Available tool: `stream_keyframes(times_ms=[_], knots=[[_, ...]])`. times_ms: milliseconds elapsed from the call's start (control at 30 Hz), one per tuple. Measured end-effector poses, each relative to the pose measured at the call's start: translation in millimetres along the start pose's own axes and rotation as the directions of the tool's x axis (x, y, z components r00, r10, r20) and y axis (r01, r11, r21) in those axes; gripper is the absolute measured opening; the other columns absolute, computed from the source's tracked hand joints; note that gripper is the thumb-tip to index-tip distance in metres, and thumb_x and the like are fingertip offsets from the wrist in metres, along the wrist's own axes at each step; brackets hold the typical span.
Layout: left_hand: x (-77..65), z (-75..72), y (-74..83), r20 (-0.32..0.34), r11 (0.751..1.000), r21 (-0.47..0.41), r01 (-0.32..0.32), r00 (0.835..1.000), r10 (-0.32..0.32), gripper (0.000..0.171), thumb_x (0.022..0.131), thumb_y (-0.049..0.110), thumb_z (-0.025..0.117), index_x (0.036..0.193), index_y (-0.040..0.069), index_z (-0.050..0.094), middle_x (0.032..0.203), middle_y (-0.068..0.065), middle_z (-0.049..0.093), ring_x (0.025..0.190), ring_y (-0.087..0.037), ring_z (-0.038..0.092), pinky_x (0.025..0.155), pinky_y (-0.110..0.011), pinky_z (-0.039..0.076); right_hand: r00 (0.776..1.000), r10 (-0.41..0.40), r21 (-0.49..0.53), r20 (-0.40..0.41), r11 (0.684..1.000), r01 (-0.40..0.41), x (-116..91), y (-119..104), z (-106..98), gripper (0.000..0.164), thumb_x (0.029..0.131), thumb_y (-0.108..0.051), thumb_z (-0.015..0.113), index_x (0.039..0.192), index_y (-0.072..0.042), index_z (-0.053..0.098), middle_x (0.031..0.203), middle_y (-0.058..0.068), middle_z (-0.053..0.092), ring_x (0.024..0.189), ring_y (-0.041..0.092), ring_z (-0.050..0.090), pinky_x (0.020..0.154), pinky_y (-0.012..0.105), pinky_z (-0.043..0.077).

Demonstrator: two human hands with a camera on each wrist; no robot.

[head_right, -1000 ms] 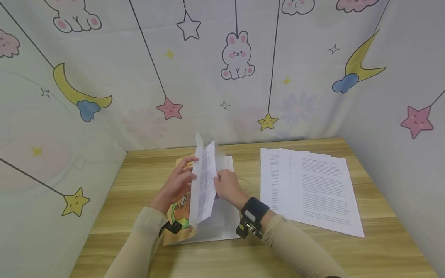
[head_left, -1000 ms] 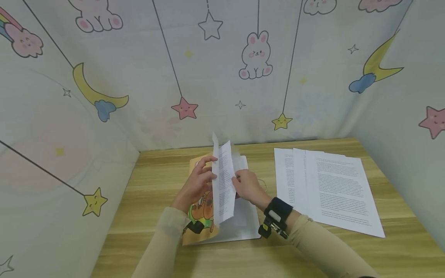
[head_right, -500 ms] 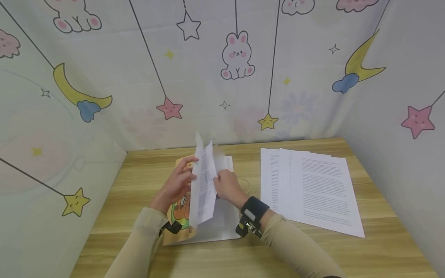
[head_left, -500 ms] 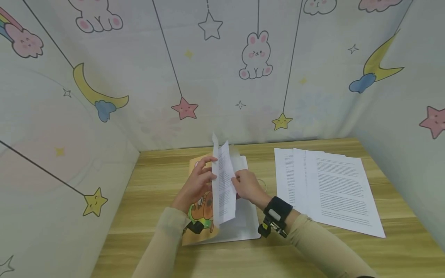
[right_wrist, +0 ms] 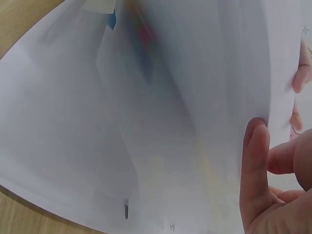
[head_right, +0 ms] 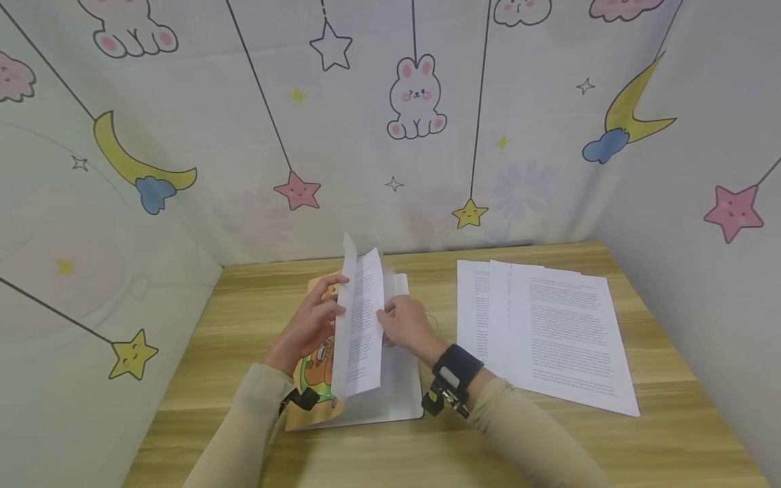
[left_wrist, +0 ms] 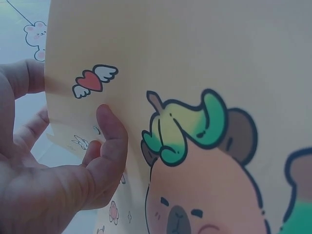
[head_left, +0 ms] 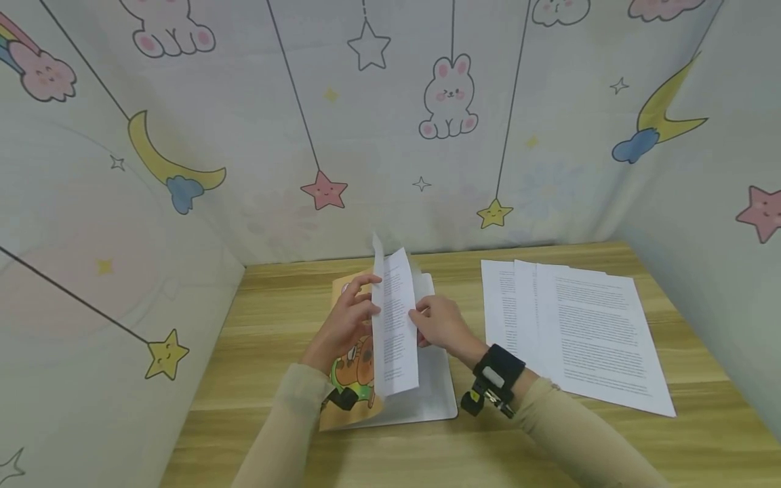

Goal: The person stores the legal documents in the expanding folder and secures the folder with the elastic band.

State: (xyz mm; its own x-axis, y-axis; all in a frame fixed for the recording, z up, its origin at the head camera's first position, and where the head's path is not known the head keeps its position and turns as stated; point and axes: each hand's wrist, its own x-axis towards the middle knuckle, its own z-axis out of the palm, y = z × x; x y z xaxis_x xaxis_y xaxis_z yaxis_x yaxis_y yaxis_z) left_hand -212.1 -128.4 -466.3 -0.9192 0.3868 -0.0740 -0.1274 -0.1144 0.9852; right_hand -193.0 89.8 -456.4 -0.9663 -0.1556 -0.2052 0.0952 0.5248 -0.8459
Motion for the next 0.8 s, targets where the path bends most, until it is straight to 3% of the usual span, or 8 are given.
stream_keyframes(times_ms=[300,433,600,800], knots=[[-0.4,0.2,0.5,-0.014,1.000,-0.007,0.009,1.000,-0.009,0.059,0.098,0.000,0.048,0.154,0.008,0.032,0.145,-0.032,0.041,0.117,-0.044,0.054,0.085,-0.044,0.056,0.999,0.000,0.085,-0.041,0.996,0.003,-2.8,6.4,-13.0,0.025,0.103,-0.021,0.059,0.118,-0.002,0.068,0.082,0.010,0.072,0.061,0.020,0.070,0.057,0.032,0.059],[-0.1,-0.2,0.2,-0.013,1.000,-0.018,0.008,1.000,-0.009,0.060,0.097,0.000,0.048,0.154,0.008,0.032,0.144,-0.033,0.041,0.117,-0.043,0.054,0.085,-0.045,0.055,0.998,-0.013,0.070,-0.062,0.997,0.017,-2.4,13.1,-22.4,0.029,0.103,-0.025,0.060,0.121,-0.003,0.067,0.085,0.013,0.074,0.062,0.022,0.069,0.056,0.030,0.054],[-0.4,-0.3,0.5,-0.014,1.000,-0.012,0.003,1.000,-0.003,0.059,0.098,0.000,0.048,0.155,0.008,0.031,0.144,-0.032,0.042,0.117,-0.043,0.054,0.085,-0.045,0.055,0.995,-0.046,0.037,-0.092,0.998,0.049,-3.8,25.1,-38.6,0.030,0.104,-0.027,0.060,0.122,-0.004,0.067,0.095,0.020,0.075,0.073,0.034,0.072,0.055,0.028,0.047],[-0.9,-0.4,1.1,-0.016,1.000,-0.016,0.002,1.000,-0.003,0.057,0.099,0.000,0.047,0.153,0.008,0.031,0.144,-0.032,0.042,0.116,-0.044,0.054,0.086,-0.045,0.056,0.987,-0.064,-0.059,-0.150,0.997,0.056,-4.6,51.6,-63.4,0.031,0.104,-0.028,0.059,0.122,-0.004,0.067,0.102,0.019,0.073,0.081,0.033,0.072,0.060,0.030,0.051]])
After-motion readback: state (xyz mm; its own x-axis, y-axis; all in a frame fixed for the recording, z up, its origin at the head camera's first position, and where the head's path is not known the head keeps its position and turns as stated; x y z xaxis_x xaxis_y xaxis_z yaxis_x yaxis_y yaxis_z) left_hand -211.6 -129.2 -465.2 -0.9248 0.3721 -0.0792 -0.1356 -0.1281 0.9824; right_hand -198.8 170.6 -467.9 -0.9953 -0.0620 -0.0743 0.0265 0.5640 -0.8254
